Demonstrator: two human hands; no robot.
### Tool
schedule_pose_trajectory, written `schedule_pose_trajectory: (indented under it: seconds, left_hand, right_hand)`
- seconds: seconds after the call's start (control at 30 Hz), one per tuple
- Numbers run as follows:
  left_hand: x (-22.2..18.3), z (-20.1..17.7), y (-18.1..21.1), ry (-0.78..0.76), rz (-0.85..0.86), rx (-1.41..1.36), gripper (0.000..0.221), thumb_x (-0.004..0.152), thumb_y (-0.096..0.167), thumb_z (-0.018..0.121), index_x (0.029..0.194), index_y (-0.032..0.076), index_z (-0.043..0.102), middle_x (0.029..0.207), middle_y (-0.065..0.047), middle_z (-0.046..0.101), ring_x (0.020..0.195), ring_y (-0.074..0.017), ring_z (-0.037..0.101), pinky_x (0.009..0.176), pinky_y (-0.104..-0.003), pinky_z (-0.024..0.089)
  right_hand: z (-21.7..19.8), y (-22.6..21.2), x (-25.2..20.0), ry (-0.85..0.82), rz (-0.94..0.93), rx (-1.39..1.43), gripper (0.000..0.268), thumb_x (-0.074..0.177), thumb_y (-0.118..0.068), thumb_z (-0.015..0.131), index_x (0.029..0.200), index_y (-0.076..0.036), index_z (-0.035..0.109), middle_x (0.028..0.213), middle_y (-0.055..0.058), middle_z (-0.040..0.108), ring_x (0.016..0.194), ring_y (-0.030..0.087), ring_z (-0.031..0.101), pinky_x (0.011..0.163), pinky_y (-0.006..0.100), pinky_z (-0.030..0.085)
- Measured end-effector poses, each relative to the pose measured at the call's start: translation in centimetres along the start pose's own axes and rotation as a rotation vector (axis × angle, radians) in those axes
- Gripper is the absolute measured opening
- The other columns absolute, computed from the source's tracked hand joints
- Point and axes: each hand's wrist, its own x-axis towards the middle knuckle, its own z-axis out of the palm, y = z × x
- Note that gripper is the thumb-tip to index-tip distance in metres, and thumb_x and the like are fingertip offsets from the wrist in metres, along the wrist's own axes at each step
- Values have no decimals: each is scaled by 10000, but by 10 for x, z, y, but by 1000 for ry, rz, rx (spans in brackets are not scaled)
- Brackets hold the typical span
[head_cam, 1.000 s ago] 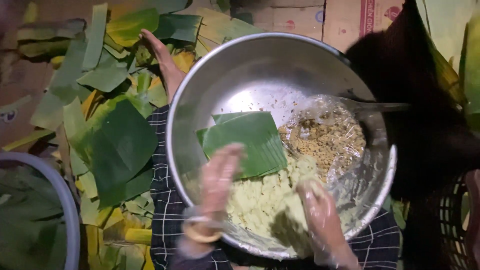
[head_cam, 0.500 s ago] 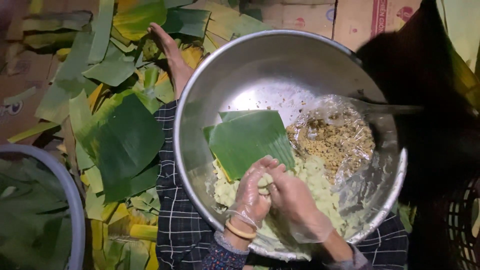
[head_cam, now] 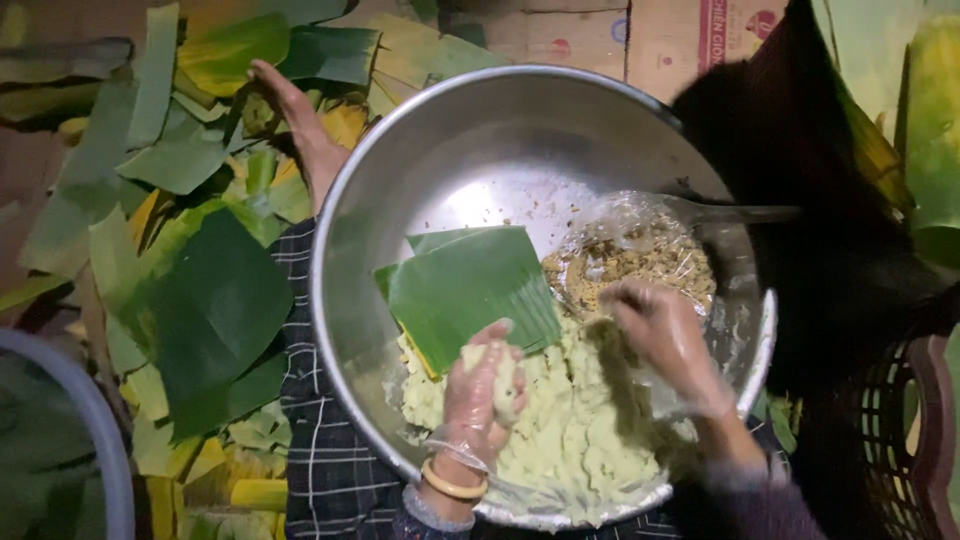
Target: Kneading a large mass of dough and preparing banana leaves for food wrapping in a metal bowl on the floor.
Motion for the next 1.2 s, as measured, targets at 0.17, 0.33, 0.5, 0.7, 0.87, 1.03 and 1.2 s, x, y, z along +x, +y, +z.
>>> schedule_pose_trajectory:
  seconds: [0.17, 0.33, 0.5, 0.7, 0.87, 1.03, 1.2]
  left_hand:
    - [14, -6, -5, 90, 54, -10, 269, 980, 224, 665, 1226, 124, 716, 794, -40, 587, 466, -102, 452, 335, -215, 356]
    - [45, -26, -22, -59, 2, -191, 377, 971, 222, 632, 1325, 94, 614, 852, -70, 610, 552, -127, 541, 383, -258, 464]
    - [30, -7, -13, -80, -21, -161, 563, 826, 104, 718, 1373, 101, 585, 1088, -132, 592, 721, -188, 577, 510, -280, 534]
    - [20, -1, -9, -151, -8, -156, 571, 842, -87, 652, 1398, 4, 557, 1226, -280, 623, 845, -304, 686, 580, -325, 609]
    - [31, -2, -14, -44, 25, -124, 408, 1010, 27, 476, 1405, 35, 578, 991, -254, 624, 676, -294, 612, 425, -300, 491]
    - [19, -3, -4, -123, 110, -186, 531, 914, 110, 598, 1426, -16, 535, 1289, -286, 618, 1069, -378, 648, 852, -485, 589]
    - [31, -7, -16, -253, 78, -292, 630, 858, 277, 655, 1433, 59, 520, 1293, -246, 604, 1056, -319, 619, 867, -451, 546]
  right_hand:
    - [2, -14, 60, -143, 616, 333, 539, 964, 17, 575, 1483, -127, 549, 1531, 169, 544, 508, 176, 524, 451, 241, 412]
    - [41, 46, 103, -301, 464, -407, 163, 1020, -113, 668, 1165, -67, 725, 949, 133, 759, 675, 173, 726, 632, 222, 677]
    - [26, 22, 111, -407, 527, -443, 297, 1006, -17, 624, 1290, -105, 631, 1250, 123, 539, 833, 230, 686, 789, 277, 609]
    - [34, 25, 96, -460, 385, -725, 204, 1000, 85, 567, 1100, -57, 674, 917, 117, 710, 701, 141, 702, 760, 256, 704]
    - [38, 47, 101, -226, 441, -364, 96, 1009, -54, 677, 988, -5, 757, 885, 135, 733, 704, 199, 714, 704, 216, 680]
    - [3, 5, 64, -144, 296, -25, 243, 1000, -128, 682, 1155, 53, 724, 1043, 304, 746, 554, 294, 739, 427, 298, 652]
    - [5, -70, -3, -230, 94, 87, 134, 921, -198, 720, 1016, -132, 790, 956, 76, 810, 717, 151, 681, 646, 254, 587]
